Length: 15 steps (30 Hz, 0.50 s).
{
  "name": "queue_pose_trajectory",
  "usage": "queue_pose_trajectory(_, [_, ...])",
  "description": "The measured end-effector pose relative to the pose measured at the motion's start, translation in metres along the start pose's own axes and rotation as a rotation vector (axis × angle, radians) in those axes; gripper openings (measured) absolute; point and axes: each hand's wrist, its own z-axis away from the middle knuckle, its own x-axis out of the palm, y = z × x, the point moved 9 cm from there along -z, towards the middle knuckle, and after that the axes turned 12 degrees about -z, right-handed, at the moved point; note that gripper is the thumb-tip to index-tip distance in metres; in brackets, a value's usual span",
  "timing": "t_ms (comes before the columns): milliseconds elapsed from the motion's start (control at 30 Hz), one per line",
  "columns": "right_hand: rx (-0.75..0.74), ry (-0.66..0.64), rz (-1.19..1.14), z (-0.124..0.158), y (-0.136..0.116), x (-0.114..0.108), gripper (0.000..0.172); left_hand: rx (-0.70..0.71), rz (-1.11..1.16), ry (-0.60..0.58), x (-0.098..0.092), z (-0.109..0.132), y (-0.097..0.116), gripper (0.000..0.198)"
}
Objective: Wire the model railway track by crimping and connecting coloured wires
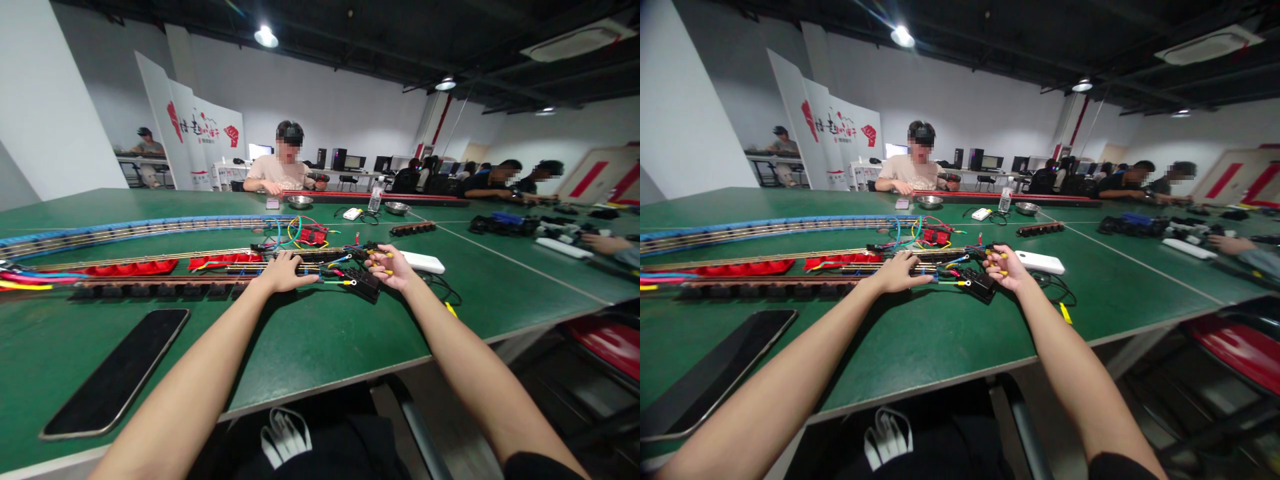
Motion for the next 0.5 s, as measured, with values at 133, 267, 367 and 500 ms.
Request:
queue_pose_trajectory(133, [0.0, 0.049, 0.011, -0.0013, 0.0007, -0.0035, 0.021, 0.002, -0.012, -0.003, -0.001, 0.0005, 0.0008, 0.089])
queue_pose_trajectory(267, [-0.001, 0.126, 0.049, -0.0022, 0.0012, -0.0076, 0.021, 0.007, -0.01, -0.003, -0.0017, 0.0009, 0.0017, 0.089])
queue_pose_trajectory(367, [0.005, 0.157, 0.107, -0.0029, 0.0012, -0.0079, 0.021, 0.001, -0.007, -0.004, -0.001, 0.0006, 0.0011, 0.09])
queue_pose_trajectory(500, [-0.002, 0.156, 0.206, -0.0029, 0.0, -0.0038, 0.02, 0.003, -0.01, 0.003, -0.0015, 0.0002, 0.0016, 0.089])
